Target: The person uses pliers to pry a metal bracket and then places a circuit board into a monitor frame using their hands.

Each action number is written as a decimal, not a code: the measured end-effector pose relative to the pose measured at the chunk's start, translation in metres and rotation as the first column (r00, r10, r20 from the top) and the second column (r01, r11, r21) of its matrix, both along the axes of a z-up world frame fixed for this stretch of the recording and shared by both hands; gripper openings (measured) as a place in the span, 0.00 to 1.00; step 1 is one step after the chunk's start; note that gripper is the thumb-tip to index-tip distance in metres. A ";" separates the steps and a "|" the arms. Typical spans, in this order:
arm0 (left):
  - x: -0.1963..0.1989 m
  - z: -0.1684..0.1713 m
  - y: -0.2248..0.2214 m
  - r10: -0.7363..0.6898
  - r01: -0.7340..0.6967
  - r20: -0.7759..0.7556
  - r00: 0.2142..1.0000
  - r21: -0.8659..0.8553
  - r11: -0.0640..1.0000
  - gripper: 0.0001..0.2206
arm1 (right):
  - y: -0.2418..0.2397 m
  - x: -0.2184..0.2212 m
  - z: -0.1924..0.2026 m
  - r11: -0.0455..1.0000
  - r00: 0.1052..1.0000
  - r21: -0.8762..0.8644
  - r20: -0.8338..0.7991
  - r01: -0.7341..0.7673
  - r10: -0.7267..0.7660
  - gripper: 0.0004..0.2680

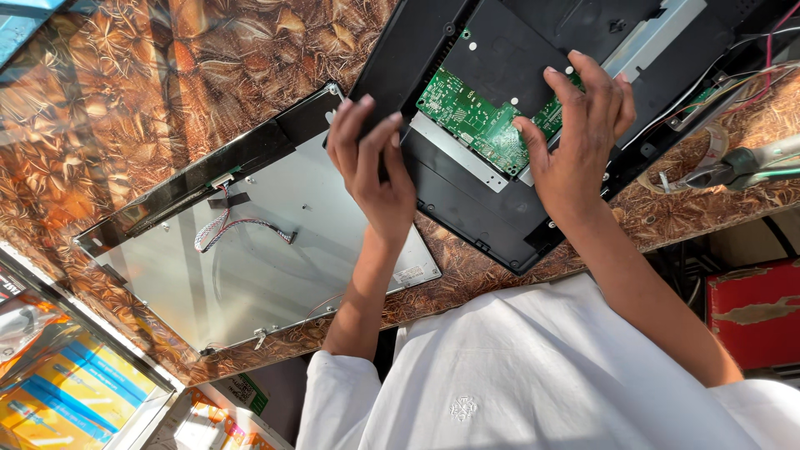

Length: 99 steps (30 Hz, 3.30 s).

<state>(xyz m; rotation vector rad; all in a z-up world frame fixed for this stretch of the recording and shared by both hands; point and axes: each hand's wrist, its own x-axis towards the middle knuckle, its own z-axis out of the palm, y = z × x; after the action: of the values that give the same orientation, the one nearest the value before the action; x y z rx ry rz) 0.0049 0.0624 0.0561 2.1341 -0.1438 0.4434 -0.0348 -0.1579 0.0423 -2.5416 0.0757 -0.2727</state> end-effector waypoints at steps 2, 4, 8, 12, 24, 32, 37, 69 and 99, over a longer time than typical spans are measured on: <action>0.007 -0.005 0.007 -0.026 0.031 -0.086 0.996 0.063 0.998 0.09 | 0.000 -0.001 -0.002 1.000 1.000 -0.002 -0.005 -0.001 0.001 0.15; 0.013 -0.005 0.010 -0.044 0.065 -0.171 0.984 0.121 0.990 0.11 | 0.000 -0.001 -0.002 1.000 1.000 -0.004 -0.008 -0.004 0.004 0.15; 0.020 0.002 0.001 -0.150 0.207 -0.252 0.956 0.214 0.955 0.14 | 0.001 -0.002 -0.001 1.000 1.000 0.005 -0.007 -0.012 0.012 0.15; 0.023 0.006 -0.010 -0.123 0.203 -0.282 0.951 0.276 0.940 0.14 | 0.000 -0.001 -0.001 0.999 1.000 0.028 -0.001 -0.016 0.017 0.14; 0.019 -0.012 -0.020 -0.036 0.080 -0.264 0.964 0.158 0.984 0.05 | -0.003 -0.004 -0.009 0.999 0.999 0.027 0.015 -0.029 0.028 0.14; 0.019 -0.012 -0.023 -0.006 0.057 -0.257 0.966 0.192 0.980 0.04 | -0.004 -0.005 -0.011 0.999 0.999 0.024 0.033 -0.037 0.037 0.13; 0.019 -0.016 -0.023 -0.007 0.056 -0.242 0.970 0.195 0.979 0.05 | -0.004 -0.006 -0.010 0.999 0.999 0.031 0.025 -0.038 0.038 0.12; 0.013 -0.007 0.009 -0.249 0.288 -0.205 0.946 0.190 0.939 0.15 | -0.005 -0.005 -0.001 0.996 0.997 0.047 -0.023 -0.074 0.075 0.20; 0.012 0.013 0.034 -0.387 0.456 -0.287 0.876 0.235 0.858 0.20 | 0.002 0.061 0.012 0.981 0.982 -0.035 -0.012 -0.189 0.189 0.24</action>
<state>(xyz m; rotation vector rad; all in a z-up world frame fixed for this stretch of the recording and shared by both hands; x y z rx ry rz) 0.0167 0.0964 0.0691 2.3393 -0.5697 -0.0980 0.0259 -0.1557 0.0540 -2.5631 -0.1677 -0.1893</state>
